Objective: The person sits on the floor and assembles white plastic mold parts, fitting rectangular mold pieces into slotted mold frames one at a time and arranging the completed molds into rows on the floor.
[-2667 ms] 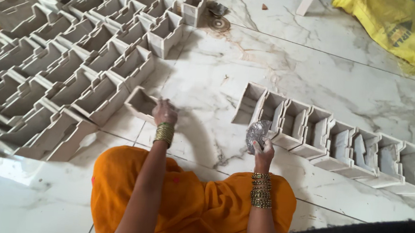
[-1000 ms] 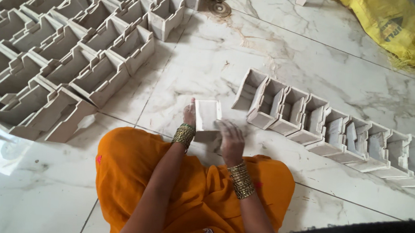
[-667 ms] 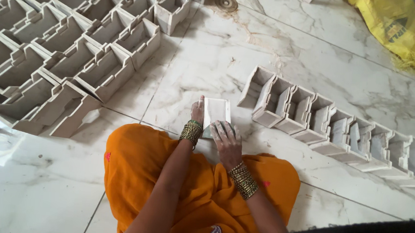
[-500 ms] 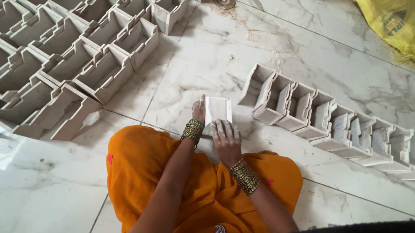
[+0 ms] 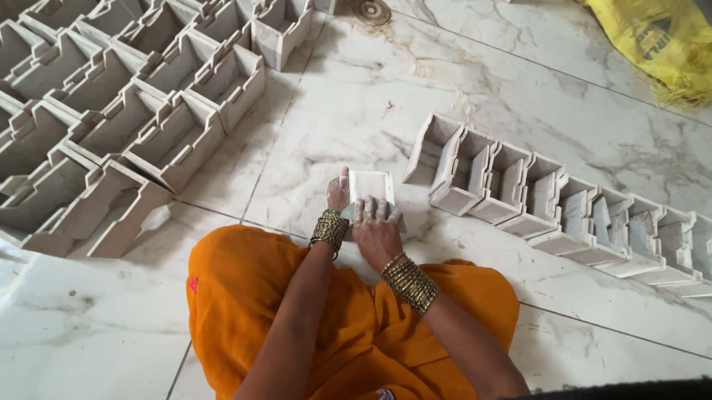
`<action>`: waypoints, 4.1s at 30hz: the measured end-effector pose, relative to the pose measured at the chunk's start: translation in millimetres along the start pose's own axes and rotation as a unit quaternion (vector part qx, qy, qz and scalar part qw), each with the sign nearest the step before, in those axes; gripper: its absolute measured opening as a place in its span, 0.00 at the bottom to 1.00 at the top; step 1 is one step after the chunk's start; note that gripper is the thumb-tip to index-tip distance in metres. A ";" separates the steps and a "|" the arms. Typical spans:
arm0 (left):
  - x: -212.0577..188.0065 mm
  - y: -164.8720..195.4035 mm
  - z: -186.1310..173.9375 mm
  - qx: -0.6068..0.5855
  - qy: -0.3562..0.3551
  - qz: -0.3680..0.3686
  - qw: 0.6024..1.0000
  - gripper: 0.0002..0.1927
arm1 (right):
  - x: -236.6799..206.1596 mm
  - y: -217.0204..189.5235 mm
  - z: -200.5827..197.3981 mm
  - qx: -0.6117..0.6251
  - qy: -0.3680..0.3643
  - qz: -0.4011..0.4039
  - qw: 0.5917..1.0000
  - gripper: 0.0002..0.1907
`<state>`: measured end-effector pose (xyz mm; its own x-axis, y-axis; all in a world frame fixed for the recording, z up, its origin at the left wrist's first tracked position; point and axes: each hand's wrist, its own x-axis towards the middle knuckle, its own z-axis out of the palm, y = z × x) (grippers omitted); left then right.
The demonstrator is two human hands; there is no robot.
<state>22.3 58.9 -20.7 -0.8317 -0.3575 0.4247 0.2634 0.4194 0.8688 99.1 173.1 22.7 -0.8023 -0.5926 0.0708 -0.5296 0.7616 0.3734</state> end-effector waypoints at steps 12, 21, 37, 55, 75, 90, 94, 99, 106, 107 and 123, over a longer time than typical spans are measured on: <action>-9.9 12.1 1.8 -0.470 -0.095 -0.301 0.824 0.32 | 46.8 4.2 -28.0 0.020 0.016 0.083 0.996 0.29; -10.9 -5.1 8.6 -0.127 -0.094 -0.258 0.953 0.40 | -18.8 -21.4 -22.8 -0.020 0.014 0.066 0.998 0.31; -6.6 19.1 1.8 -0.255 -0.084 -0.282 0.921 0.37 | 5.1 -17.6 -2.3 0.043 -0.124 0.098 0.987 0.25; -13.2 -2.6 10.9 -0.199 -0.062 -0.257 0.944 0.39 | -71.5 20.5 55.1 0.144 0.129 0.136 0.972 0.33; -18.6 -7.0 19.2 0.042 -0.076 -0.114 0.990 0.15 | -81.4 20.9 50.9 0.162 0.133 0.159 0.965 0.38; -4.8 2.2 18.0 0.120 -0.146 -0.084 0.978 0.13 | -44.0 43.3 30.4 0.188 0.053 0.197 0.961 0.40; -2.6 1.6 18.8 0.112 -0.154 -0.100 0.977 0.13 | -77.1 31.9 33.0 0.127 0.107 0.158 0.973 0.37; 1.3 3.7 16.3 0.120 -0.171 -0.067 0.976 0.14 | -61.0 38.9 26.0 0.107 0.102 0.155 0.977 0.38; 7.7 16.6 6.9 0.119 -0.185 -0.051 0.974 0.13 | 9.8 65.7 -2.2 0.083 0.155 0.188 0.966 0.35; 7.3 17.9 6.4 0.118 -0.188 -0.057 0.974 0.13 | 10.2 64.8 -2.9 0.065 0.179 0.187 0.964 0.35; 11.1 42.4 -2.3 0.277 -0.144 0.138 0.940 0.20 | -104.7 52.2 30.6 0.336 0.161 0.275 0.886 0.42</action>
<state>25.4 70.8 21.4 -0.8877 0.0351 0.4591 0.2596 0.8617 0.4360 147.0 282.9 6.5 -0.9273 -0.0458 0.3716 -0.2146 0.8783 -0.4273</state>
